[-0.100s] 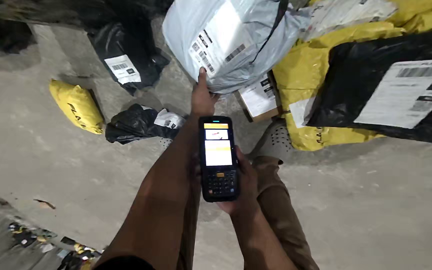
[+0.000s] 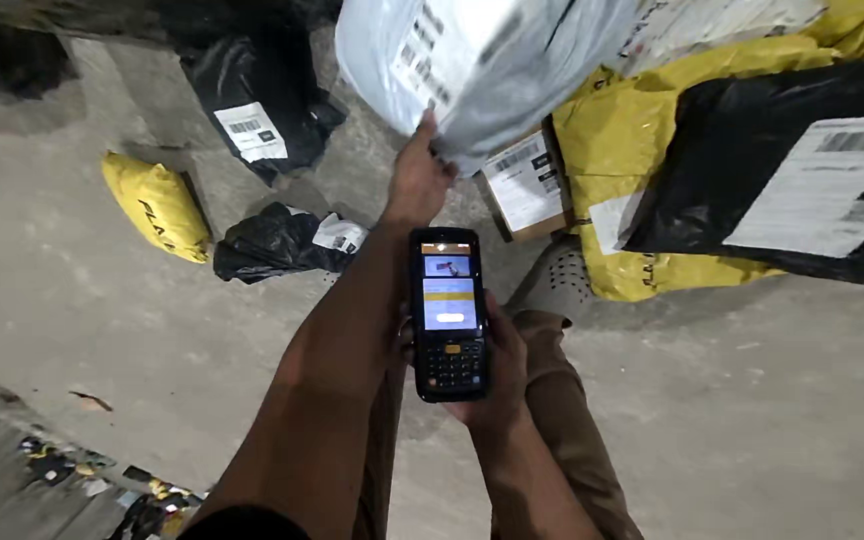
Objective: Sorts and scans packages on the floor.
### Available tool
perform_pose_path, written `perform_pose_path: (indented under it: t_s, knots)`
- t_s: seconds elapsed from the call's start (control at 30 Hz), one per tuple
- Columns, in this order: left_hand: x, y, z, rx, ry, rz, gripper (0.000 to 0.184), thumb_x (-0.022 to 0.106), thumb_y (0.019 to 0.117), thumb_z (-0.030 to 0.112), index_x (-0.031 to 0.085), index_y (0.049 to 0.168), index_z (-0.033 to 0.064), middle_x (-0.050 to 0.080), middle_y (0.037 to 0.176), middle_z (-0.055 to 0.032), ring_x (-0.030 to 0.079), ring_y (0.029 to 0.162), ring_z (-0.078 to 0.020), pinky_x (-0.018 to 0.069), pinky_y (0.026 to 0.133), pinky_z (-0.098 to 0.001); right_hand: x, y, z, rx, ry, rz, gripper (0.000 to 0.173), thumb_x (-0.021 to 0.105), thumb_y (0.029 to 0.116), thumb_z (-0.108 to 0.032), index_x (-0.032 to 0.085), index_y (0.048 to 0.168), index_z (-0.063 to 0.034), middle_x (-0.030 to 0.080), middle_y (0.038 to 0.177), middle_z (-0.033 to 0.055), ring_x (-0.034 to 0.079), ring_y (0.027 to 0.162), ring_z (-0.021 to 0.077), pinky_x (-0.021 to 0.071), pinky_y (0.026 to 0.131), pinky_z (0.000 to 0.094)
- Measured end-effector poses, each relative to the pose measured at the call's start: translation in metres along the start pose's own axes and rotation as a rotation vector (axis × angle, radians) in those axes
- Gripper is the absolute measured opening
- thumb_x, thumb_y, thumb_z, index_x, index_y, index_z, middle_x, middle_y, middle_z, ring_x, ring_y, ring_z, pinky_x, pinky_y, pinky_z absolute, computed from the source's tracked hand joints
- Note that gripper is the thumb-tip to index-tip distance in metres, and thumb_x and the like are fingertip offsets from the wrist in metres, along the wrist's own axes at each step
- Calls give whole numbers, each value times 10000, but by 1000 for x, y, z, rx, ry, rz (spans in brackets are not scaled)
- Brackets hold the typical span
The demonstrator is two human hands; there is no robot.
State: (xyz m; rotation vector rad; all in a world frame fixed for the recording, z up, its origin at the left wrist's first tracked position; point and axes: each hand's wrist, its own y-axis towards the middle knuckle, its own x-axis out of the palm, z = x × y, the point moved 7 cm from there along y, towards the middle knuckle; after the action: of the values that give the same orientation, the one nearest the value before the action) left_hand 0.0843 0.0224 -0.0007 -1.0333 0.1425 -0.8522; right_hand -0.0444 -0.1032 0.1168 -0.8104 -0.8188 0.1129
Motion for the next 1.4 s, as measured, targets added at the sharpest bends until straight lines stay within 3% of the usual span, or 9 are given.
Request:
perform_pose_path:
  t_s: [0.17, 0.43, 0.57, 0.77, 0.87, 0.97, 1.13, 1.27, 1.4]
  knots:
    - [-7, 60, -6, -59, 161, -94, 429, 455, 1095, 304, 484, 1476, 109, 632, 1363, -91, 654, 1138, -216, 558, 898, -383, -2, 0, -3, -1, 4, 0, 642, 422, 996, -609, 593, 1294, -66, 643, 1203, 259, 686, 1008, 372, 591, 837, 496]
    - [-272, 45, 12, -100, 478, 989, 676, 597, 983, 553, 519, 1433, 54, 605, 1336, -186, 628, 1169, -305, 561, 933, -519, -9, 1, -5, -14, 7, 20, 634, 457, 977, -616, 605, 1286, -82, 652, 1182, 270, 692, 991, 389, 589, 838, 515]
    - [-315, 51, 36, -12, 346, 923, 767, 592, 987, 564, 353, 1535, 83, 565, 1387, -156, 636, 1154, -261, 585, 905, -443, -14, 0, -4, -29, -35, 6, 623, 454, 981, -616, 596, 1309, -106, 655, 1173, 273, 694, 982, 394, 588, 834, 516]
    - [-309, 67, 46, 110, 286, 965, 580, 670, 981, 435, 517, 1400, 65, 628, 1274, -129, 645, 1120, -222, 577, 908, -421, -18, 0, 0, -7, -71, 18, 652, 419, 981, -640, 600, 1315, -110, 649, 1205, 265, 689, 1014, 382, 584, 859, 501]
    - [-274, 43, 39, 112, 163, 962, 252, 574, 1011, 368, 578, 1077, 125, 558, 837, -37, 540, 657, -138, 492, 576, -315, -17, 2, 0, -13, -78, 34, 663, 404, 984, -648, 600, 1300, -98, 654, 1184, 264, 690, 998, 377, 586, 847, 493]
    - [-232, 17, 24, 160, -46, 754, 153, 500, 1010, 238, 519, 908, 125, 507, 700, -24, 460, 530, -123, 425, 484, -273, -19, 3, 1, -12, -89, 47, 675, 407, 983, -650, 602, 1294, -84, 657, 1165, 263, 691, 991, 371, 589, 840, 488]
    - [-158, -16, -40, 99, -174, 451, 382, 465, 1091, 308, 423, 1401, 89, 652, 1062, -107, 669, 861, -204, 598, 767, -396, -31, 2, 6, 17, -86, 135, 668, 444, 964, -657, 590, 1318, -110, 647, 1197, 256, 688, 1006, 367, 589, 843, 490]
    - [-134, -40, -92, -213, -143, 620, 541, 466, 1075, 465, 422, 1492, 123, 613, 1309, -116, 660, 1088, -212, 583, 898, -395, -37, 2, 10, 28, -92, 224, 693, 449, 942, -700, 611, 1280, -117, 672, 1144, 233, 700, 982, 350, 598, 823, 482]
    - [-137, -50, -89, -261, 3, 727, 356, 540, 1050, 185, 500, 1376, 47, 586, 1266, -112, 615, 1073, -158, 559, 887, -315, -37, 1, 7, 2, -98, 244, 671, 424, 958, -685, 606, 1280, -126, 673, 1135, 219, 699, 977, 337, 596, 821, 479]
